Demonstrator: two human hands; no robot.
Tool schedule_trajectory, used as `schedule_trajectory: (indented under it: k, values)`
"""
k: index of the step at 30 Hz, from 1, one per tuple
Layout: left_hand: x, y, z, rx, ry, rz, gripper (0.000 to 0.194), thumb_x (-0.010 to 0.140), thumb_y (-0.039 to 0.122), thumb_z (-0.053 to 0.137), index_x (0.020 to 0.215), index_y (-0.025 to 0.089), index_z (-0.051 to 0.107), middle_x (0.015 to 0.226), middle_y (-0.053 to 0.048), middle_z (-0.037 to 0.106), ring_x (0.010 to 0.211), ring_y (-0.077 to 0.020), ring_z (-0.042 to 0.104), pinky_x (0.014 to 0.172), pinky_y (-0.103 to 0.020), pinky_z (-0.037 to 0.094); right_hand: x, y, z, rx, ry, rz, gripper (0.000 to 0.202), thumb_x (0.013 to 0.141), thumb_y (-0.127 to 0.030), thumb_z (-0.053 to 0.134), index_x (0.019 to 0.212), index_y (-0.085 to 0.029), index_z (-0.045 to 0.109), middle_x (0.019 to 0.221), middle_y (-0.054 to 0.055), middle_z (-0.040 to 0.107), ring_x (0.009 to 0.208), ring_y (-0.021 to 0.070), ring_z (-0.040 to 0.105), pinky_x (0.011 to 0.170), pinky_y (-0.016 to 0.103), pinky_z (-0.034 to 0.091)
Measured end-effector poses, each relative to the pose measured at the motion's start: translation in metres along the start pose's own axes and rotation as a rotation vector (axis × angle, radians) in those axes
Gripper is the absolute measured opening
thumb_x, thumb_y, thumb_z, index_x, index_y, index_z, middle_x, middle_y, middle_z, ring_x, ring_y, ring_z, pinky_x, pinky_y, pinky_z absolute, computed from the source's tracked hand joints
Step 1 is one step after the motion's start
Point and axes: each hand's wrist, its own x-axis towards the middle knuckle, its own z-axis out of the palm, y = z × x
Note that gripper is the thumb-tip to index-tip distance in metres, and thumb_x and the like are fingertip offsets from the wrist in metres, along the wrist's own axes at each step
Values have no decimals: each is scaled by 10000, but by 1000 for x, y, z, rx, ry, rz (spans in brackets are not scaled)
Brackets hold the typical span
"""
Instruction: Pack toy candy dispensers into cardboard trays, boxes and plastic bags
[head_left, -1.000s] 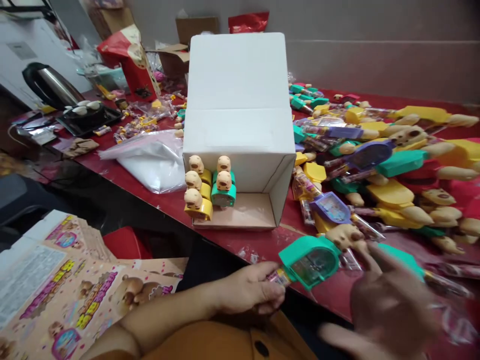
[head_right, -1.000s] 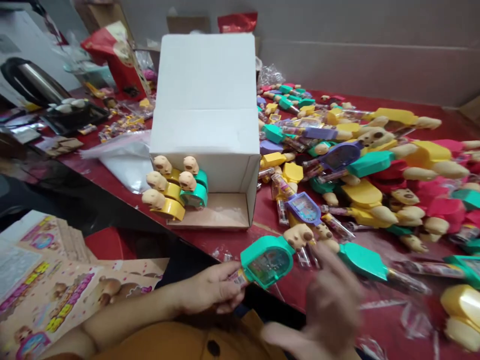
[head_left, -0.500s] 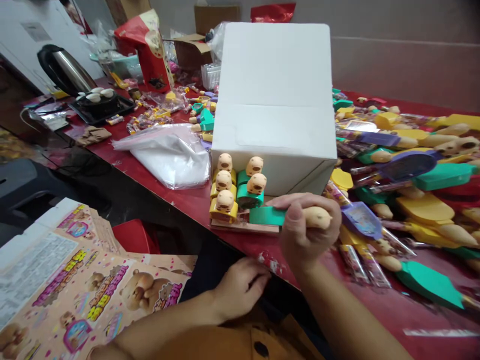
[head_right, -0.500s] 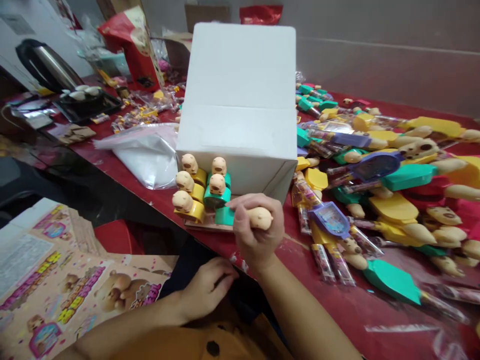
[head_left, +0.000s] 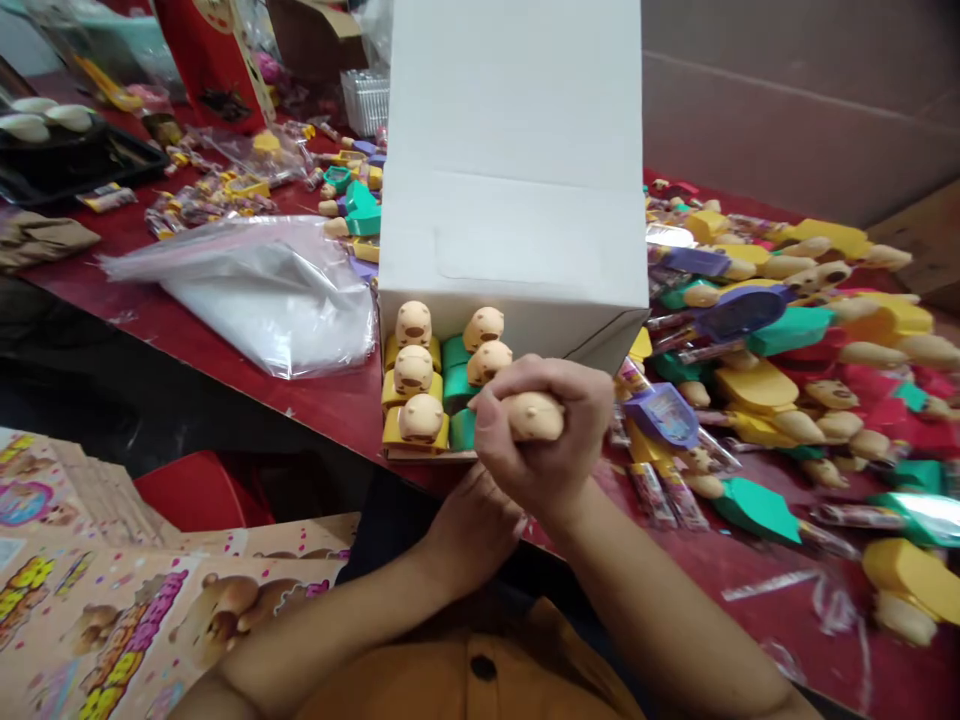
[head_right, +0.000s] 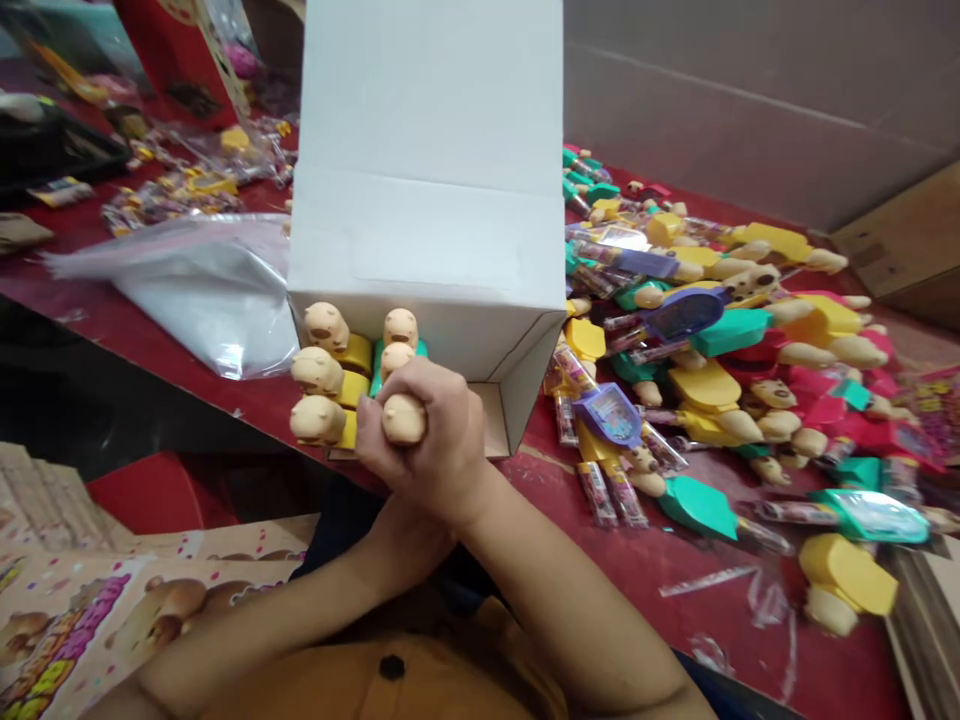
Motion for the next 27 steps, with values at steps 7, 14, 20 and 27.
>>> schedule_trajectory:
  k: [7, 14, 20, 27]
  values:
    - [2, -11, 18, 516, 48, 179, 386, 911, 147, 308, 1260, 161, 472, 1236, -109, 577, 1155, -261, 518, 972, -440, 396, -19, 18, 10, -150, -92, -124, 111, 855, -205, 486, 747, -195, 464, 613, -10, 509, 510, 109, 477, 477, 229, 406]
    - [3, -3, 3, 687, 219, 341, 337, 903, 202, 359, 1188, 143, 530, 1066, -102, 645, 1018, -257, 566, 891, -418, 434, -33, 21, -15, -330, 20, -286, 293, 933, -450, 413, 1092, -204, 410, 901, 74, 560, 816, 183, 571, 674, 304, 522]
    - [-7, 11, -23, 659, 272, 452, 256, 891, 154, 402, 1035, 153, 614, 1165, -81, 599, 1076, -202, 525, 920, -325, 411, -54, 44, -143, -775, 191, -153, 165, 873, -185, 516, 1030, -218, 476, 921, 65, 530, 877, 208, 519, 760, 372, 468]
    - [-3, 2, -23, 610, 224, 627, 236, 817, 79, 491, 985, 175, 626, 1150, -104, 591, 1159, -221, 505, 905, -326, 478, -68, 114, -294, -1133, 279, 192, 136, 793, -296, 461, 797, -170, 512, 795, 108, 547, 808, 273, 504, 742, 453, 418]
